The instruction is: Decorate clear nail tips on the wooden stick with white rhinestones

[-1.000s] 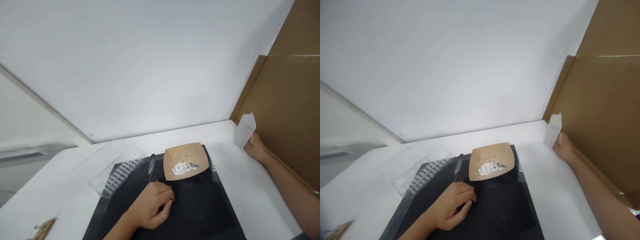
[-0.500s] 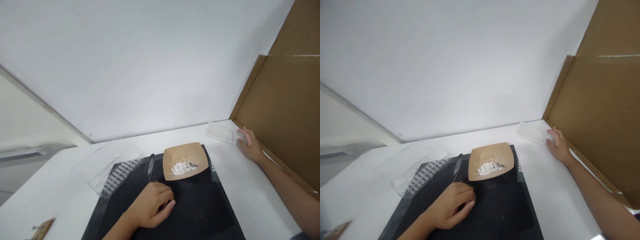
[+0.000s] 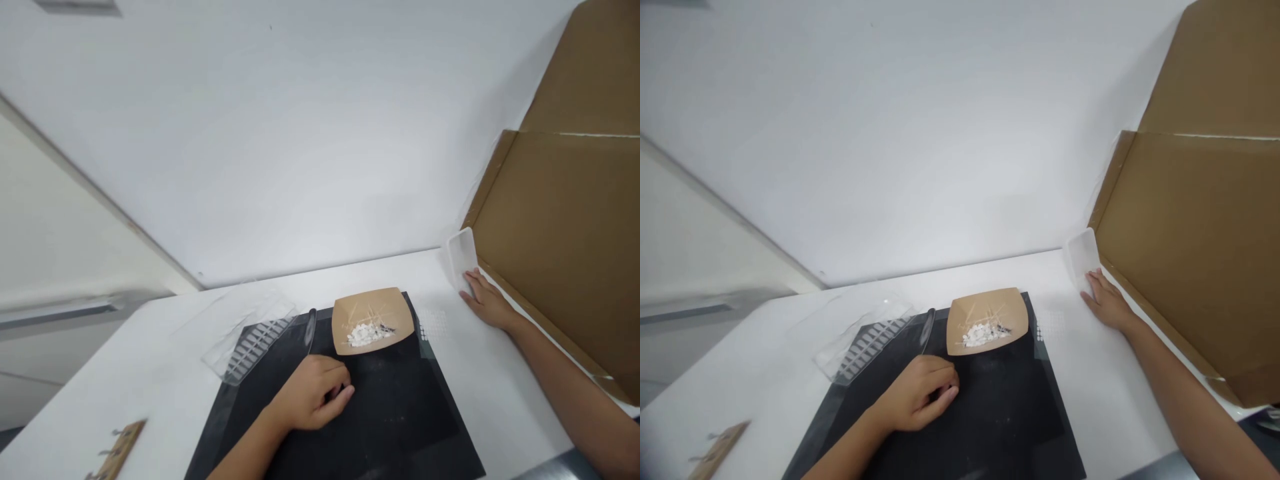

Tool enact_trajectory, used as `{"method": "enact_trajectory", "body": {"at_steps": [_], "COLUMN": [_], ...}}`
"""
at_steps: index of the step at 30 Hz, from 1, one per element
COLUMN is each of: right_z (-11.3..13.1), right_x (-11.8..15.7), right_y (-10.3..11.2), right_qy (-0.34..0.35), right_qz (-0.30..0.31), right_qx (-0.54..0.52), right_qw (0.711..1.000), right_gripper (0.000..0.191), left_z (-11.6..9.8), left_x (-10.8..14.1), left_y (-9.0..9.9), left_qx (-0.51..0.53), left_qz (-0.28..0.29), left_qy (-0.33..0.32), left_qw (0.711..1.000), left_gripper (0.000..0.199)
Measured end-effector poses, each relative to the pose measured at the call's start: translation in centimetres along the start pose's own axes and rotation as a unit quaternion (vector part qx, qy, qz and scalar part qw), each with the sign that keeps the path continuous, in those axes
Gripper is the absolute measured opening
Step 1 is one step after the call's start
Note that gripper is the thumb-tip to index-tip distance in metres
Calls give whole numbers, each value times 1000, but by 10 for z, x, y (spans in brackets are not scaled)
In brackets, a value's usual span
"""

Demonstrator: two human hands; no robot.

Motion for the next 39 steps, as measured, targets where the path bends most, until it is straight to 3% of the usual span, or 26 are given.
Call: {"method": "enact_trajectory", "body": {"at_steps": [6,14,20,27,39], "right_z": [13,74,125,127,121], "right_x": [-3,16,18,11,16], "right_y": [16,52,18,-16,-6], "right_qy": [-39,-27,49,41,30], "right_qz": [-98,-240,-114,-43,-51], "right_qx": [-9,-68,-84,-42,-49], "right_qw": [994,968,989,997,997], "right_gripper": [60,50,40,69,42], "left_z": [8,4,-1,-3,0], "left_x": [0,0,1,4,0], "left_y": [5,5,3,2,3], "left_qx": [-18,-44,-26,-16,0], "left_qz": [-40,-56,-44,-44,-38], "left_qy": [19,16,2,-6,-2], "left_qw": [999,997,999,999,999], "left_gripper": [26,30,30,26,23]}}
Point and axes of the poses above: each hand's wrist, its own x-axis away from the middle knuckle, its own y-axis out of the back of the hand, z = x × y, the point moved 5 cm from there along -x, towards the middle knuckle, and after that the axes turned 4 degrees about -y, right-handed, at the moved point
